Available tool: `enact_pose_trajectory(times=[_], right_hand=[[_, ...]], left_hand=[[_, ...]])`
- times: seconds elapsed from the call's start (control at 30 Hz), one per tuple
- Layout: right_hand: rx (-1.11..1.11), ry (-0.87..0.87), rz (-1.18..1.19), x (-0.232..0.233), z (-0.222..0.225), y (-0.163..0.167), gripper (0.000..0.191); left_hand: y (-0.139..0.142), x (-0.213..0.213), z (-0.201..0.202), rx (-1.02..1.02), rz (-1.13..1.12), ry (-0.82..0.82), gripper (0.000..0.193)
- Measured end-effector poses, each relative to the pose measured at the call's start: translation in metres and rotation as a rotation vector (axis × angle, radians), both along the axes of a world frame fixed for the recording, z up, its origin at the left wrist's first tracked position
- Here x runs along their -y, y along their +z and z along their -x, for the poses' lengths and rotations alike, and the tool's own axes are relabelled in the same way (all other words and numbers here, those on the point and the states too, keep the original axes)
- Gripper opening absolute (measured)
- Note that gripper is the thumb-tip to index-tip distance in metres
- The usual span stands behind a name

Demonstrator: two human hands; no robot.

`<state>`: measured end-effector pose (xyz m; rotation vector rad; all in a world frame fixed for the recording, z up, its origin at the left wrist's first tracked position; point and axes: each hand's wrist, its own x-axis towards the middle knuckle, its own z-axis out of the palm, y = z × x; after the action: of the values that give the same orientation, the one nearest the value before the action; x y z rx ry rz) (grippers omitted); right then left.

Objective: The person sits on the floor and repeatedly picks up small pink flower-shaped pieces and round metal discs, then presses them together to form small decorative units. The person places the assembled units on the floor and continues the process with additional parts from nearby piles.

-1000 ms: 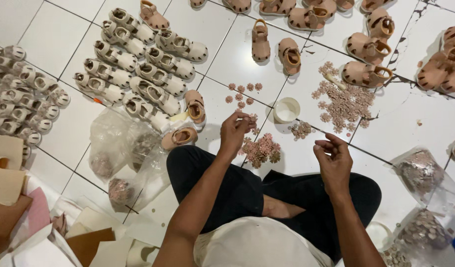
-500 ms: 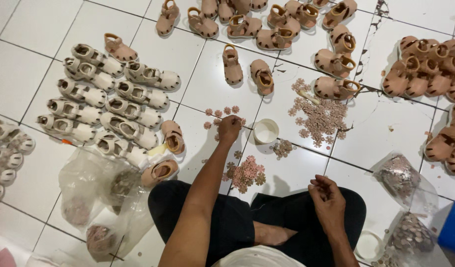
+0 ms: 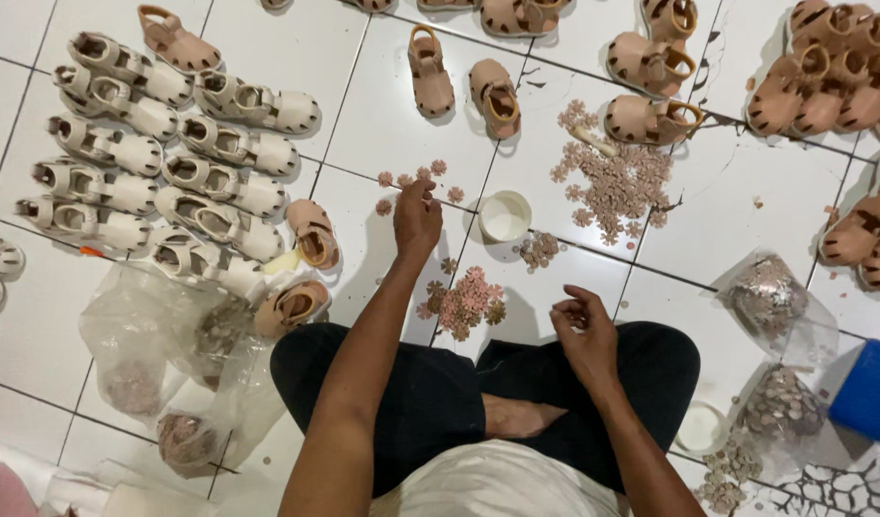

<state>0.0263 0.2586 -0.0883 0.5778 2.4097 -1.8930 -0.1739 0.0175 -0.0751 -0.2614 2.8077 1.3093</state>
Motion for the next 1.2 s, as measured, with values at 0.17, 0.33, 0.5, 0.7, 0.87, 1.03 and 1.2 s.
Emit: enact_pose_trajectory(times=[0.17, 0.33, 0.5, 0.7, 0.87, 1.03, 1.2], right_hand=[[0.089, 0.185, -0.168, 0.043, 0.022, -0.013, 0.055], [-0.185, 0.266, -0.480, 0.077, 0.025, -0.012, 0.053], [-0.173, 0.259, -0.452, 0.078, 0.025, -0.007, 0.057], [0.075, 0.166, 0.016, 0.062, 0.020, 0.003, 0.068], [-0.153, 0.163, 0.200, 0.048, 0.018, 0.026, 0.082], [-0.218, 0.182, 0.202, 0.040, 0.018, 0.053, 0.081], [-0.188, 0.117, 0.213, 0.041, 0.018, 0.062, 0.066]], left_hand=[[0.003, 0.012, -0.049, 0.095, -0.308, 0.034, 0.012], [0.004, 0.014, -0.100, 0.201, -0.180, -0.006, 0.036], [-0.002, 0.009, -0.122, 0.168, -0.505, -0.091, 0.020], [-0.005, 0.001, -0.133, 0.128, -0.368, -0.267, 0.025], [0.019, -0.017, -0.142, 0.384, -0.613, -0.236, 0.022], [0.047, -0.026, -0.154, 0.320, -0.622, -0.292, 0.019], [0.052, -0.026, -0.155, 0.272, -0.817, -0.321, 0.018]])
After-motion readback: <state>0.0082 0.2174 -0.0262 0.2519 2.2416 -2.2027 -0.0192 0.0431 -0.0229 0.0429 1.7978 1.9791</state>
